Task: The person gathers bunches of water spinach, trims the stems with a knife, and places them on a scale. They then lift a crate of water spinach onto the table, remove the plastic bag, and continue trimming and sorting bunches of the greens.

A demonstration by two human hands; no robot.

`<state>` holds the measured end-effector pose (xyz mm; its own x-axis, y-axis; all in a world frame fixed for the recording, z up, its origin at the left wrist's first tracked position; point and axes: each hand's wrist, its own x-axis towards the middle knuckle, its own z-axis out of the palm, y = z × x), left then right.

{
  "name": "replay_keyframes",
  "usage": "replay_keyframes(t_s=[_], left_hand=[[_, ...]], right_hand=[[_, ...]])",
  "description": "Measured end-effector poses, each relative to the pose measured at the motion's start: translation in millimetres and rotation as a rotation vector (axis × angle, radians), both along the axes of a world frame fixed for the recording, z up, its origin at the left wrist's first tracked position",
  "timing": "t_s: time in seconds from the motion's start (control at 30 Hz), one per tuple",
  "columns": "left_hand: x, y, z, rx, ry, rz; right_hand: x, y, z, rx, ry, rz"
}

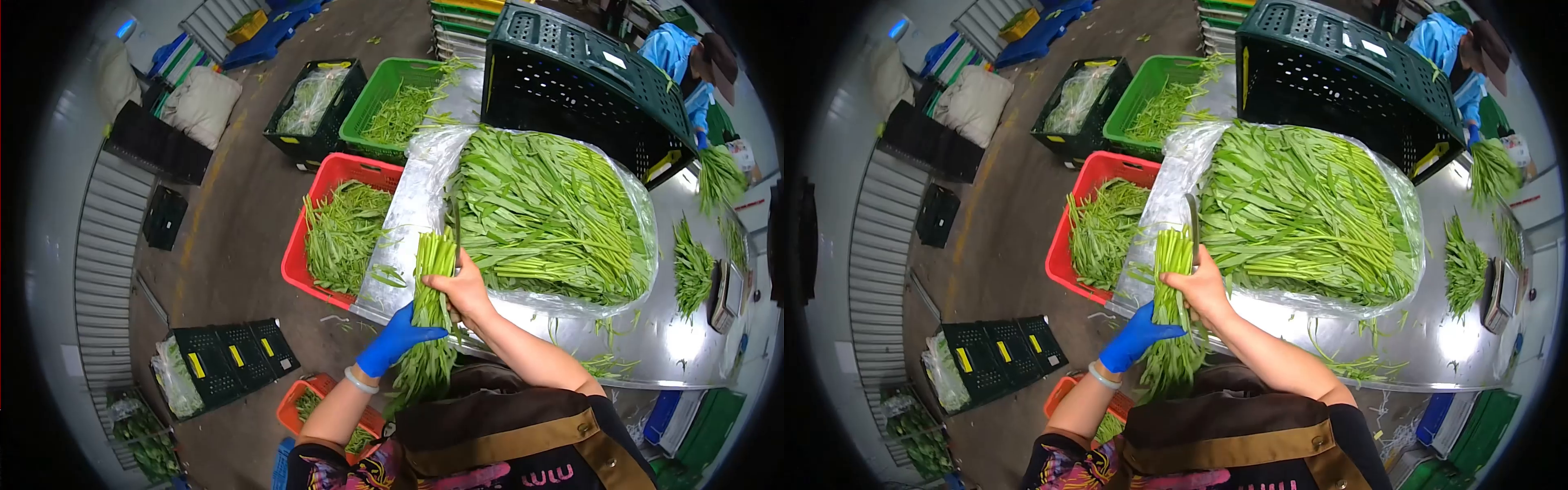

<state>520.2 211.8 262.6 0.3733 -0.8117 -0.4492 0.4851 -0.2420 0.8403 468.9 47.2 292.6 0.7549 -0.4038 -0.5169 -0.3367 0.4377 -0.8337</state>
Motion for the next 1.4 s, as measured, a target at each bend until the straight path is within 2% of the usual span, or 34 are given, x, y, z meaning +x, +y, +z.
replay_keyframes(t_s=[0.03, 0.13, 0.17, 0.23, 0.27, 0.37, 0.47, 0.6, 0.7, 0.93, 1.0, 1.07, 1.13, 1.2, 1.3, 1.4], left_hand=[[-7, 4, -11, -0.029, 0.046, 0.029], [-12, 5, -13, -0.044, 0.116, 0.173], [-8, 8, -12, -0.014, 0.143, 0.198], [2, 18, -13, 0.037, 0.202, 0.239], [9, 25, -19, 0.03, 0.237, 0.243], [19, 37, -20, 0.046, 0.318, 0.231], [17, 30, -18, 0.065, 0.27, 0.19], [17, 23, -6, 0.078, 0.21, 0.164], [12, 22, -16, 0.058, 0.107, 0.146], [8, 21, -23, 0.182, 0.045, 0.171], [7, 24, -36, 0.214, 0.083, 0.209], [11, 34, -41, 0.255, 0.019, 0.307], [39, 50, -16, 0.305, -0.077, 0.365], [63, 62, -6, 0.346, -0.021, 0.427], [76, 45, 8, 0.347, -0.091, 0.395], [81, 20, -26, 0.28, -0.007, 0.313]], right_hand=[[1, 2, -1, 0.018, 0.008, 0.016], [4, 5, -24, -0.221, -0.152, 0.097], [2, -4, -33, -0.332, -0.018, 0.144], [-13, -29, -29, -0.827, -0.125, 0.136], [-17, -42, -15, -1.202, -0.389, 0.069], [-51, -52, -17, -1.286, -0.393, 0.63], [-56, -34, -17, -1.471, -0.461, 0.685], [-48, -23, -24, -1.538, -0.398, 0.673], [-40, -13, -36, -1.574, -0.403, 0.607], [-29, 22, -62, -1.619, -0.116, 0.721], [-34, 23, -74, -1.517, -0.049, 0.79], [-59, 14, -96, -1.397, -0.014, 0.836], [-104, -15, -143, -1.199, 0.258, 1.059], [-146, -22, -144, -1.194, 0.237, 0.975], [-187, -35, -143, -1.144, 0.284, 1.018], [-242, -64, -169, -1.217, 0.44, 1.012]])
